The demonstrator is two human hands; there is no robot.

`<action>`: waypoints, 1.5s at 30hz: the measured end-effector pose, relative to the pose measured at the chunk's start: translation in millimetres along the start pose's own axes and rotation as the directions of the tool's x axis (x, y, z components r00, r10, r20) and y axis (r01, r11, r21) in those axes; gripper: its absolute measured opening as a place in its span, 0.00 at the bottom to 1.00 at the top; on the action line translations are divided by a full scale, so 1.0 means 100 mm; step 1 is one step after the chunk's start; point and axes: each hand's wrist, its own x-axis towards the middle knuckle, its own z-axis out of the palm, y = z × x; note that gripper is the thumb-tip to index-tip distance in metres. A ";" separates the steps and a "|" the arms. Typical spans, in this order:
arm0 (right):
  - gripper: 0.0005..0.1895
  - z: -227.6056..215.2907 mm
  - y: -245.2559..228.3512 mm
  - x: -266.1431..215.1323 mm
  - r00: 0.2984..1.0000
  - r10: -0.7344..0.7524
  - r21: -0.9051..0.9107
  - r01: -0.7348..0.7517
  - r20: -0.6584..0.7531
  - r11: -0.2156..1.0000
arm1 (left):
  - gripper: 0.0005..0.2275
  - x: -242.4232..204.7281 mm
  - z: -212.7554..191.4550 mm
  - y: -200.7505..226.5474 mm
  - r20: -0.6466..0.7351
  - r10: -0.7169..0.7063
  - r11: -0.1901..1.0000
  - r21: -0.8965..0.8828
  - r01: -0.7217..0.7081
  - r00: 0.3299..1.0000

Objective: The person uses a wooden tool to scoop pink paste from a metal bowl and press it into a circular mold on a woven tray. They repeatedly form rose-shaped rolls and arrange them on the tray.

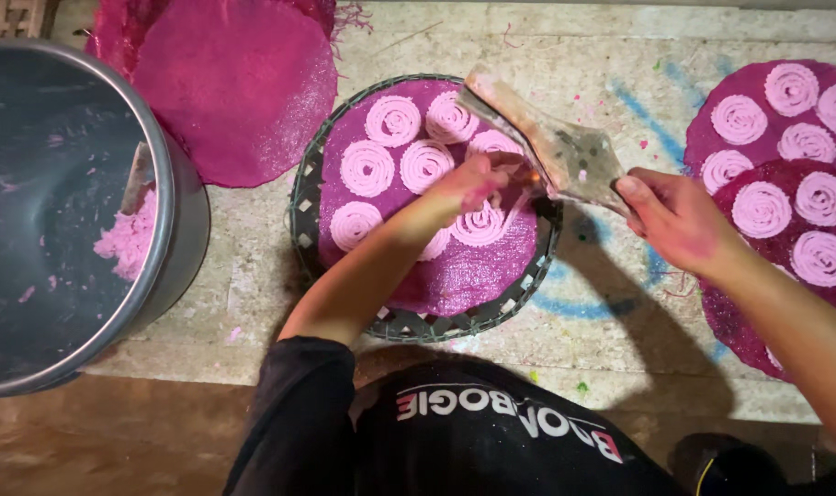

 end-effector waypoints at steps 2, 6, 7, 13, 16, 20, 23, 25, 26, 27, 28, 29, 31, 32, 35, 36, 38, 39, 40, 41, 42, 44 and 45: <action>0.27 0.06 0.08 0.08 0.996 -0.045 -0.050 0.042 -0.072 0.998 | 0.26 0.04 -0.04 -0.17 -0.038 -0.008 0.999 0.037 0.009 0.999; 0.26 0.16 0.27 0.20 0.972 -0.095 -0.043 0.088 -0.213 0.995 | 0.22 -0.06 -0.11 -0.19 -0.150 0.048 0.999 -0.013 -0.050 0.988; 0.27 0.19 0.32 0.22 0.972 -0.066 0.050 0.079 -0.224 0.996 | 0.20 -0.12 -0.13 -0.14 -0.181 0.126 0.982 0.161 -0.097 0.975; 0.28 0.48 0.68 0.01 0.967 -0.002 0.385 0.103 -0.255 0.917 | 0.10 -0.61 -0.09 0.23 -0.209 0.407 0.616 0.781 -0.098 0.889; 0.29 0.65 0.78 -0.15 0.964 -0.017 0.525 0.159 -0.265 0.836 | 0.08 -0.77 -0.02 0.37 -0.180 0.423 0.566 0.818 -0.104 0.888; 0.31 0.86 0.80 -0.40 0.957 -0.012 0.694 0.218 -0.289 0.686 | 0.07 -0.87 0.02 0.40 -0.108 0.463 0.428 0.896 -0.115 0.879; 0.34 0.97 0.83 -0.57 0.942 -0.027 0.692 0.266 -0.336 0.671 | 0.05 -0.83 0.00 0.31 -0.051 0.524 0.281 0.953 -0.116 0.850; 0.35 0.97 0.87 -0.65 0.925 -0.030 0.689 0.304 -0.379 0.658 | 0.04 -0.75 -0.03 0.29 -0.013 0.527 0.199 0.974 -0.108 0.850; 0.36 1.00 0.88 -0.72 0.917 -0.019 0.692 0.315 -0.399 0.649 | 0.03 -0.77 -0.04 0.28 0.006 0.512 0.168 0.980 -0.108 0.859; 0.36 1.03 0.88 -0.79 0.908 -0.008 0.695 0.326 -0.419 0.641 | 0.02 -0.81 -0.04 0.29 0.026 0.497 0.138 0.985 -0.108 0.867; 0.36 1.03 0.88 -0.84 0.895 -0.006 0.686 0.346 -0.446 0.640 | 0.04 -0.85 -0.03 0.32 0.028 0.519 0.115 0.988 -0.102 0.854; 0.37 1.02 0.86 -0.90 0.881 -0.003 0.678 0.366 -0.473 0.638 | 0.07 -0.91 0.00 0.38 0.030 0.540 0.093 0.991 -0.095 0.841; 0.37 0.95 0.76 -0.99 0.861 -0.040 0.655 0.415 -0.507 0.632 | 0.10 -1.04 0.10 0.60 0.030 0.610 0.078 0.992 -0.098 0.792; 0.37 0.90 0.68 -1.02 0.854 -0.078 0.640 0.443 -0.515 0.627 | 0.11 -1.13 0.18 0.74 0.028 0.657 0.084 0.990 -0.110 0.753; 0.34 0.73 0.32 -1.10 0.899 -0.151 0.543 0.375 -0.411 0.751 | 0.18 -1.43 0.51 1.21 0.165 0.779 0.032 0.953 -0.300 0.605; 0.33 0.67 0.17 -1.13 0.924 -0.159 0.490 0.324 -0.347 0.809 | 0.23 -1.54 0.64 1.35 0.223 0.810 0.000 0.925 -0.381 0.543; 0.32 0.52 -0.20 -1.13 0.872 -0.413 0.022 0.433 -0.262 0.901 | 0.21 -1.69 0.81 1.64 0.318 0.667 0.099 0.858 -0.503 0.673; 0.31 0.44 -0.43 -1.12 0.838 -0.516 -0.219 0.478 -0.175 0.851 | 0.20 -1.78 0.86 1.77 0.357 0.577 0.181 0.821 -0.541 0.735; 0.31 0.31 -0.67 -1.12 0.754 -0.646 -0.326 0.584 -0.120 0.743 | 0.18 -1.86 0.92 1.85 0.386 0.480 0.278 0.785 -0.553 0.788; 0.30 0.19 -0.93 -1.11 0.655 -0.754 -0.421 0.672 -0.047 0.609 | 0.17 -1.98 0.98 1.91 0.409 0.389 0.379 0.746 -0.548 0.825; 0.30 0.11 -1.20 -1.08 0.543 -0.839 -0.495 0.738 0.031 0.459 | 0.16 -2.13 0.99 1.94 0.431 0.288 0.475 0.711 -0.519 0.855; 0.31 -0.01 -1.70 -0.94 0.260 -0.945 -0.465 0.874 0.198 0.143 | 0.13 -2.49 1.04 1.93 0.462 0.149 0.574 0.680 -0.457 0.874; 0.32 0.00 -1.89 -0.91 0.108 -0.955 -0.427 0.904 0.275 -0.021 | 0.12 -2.68 1.04 1.91 0.468 0.089 0.617 0.668 -0.417 0.880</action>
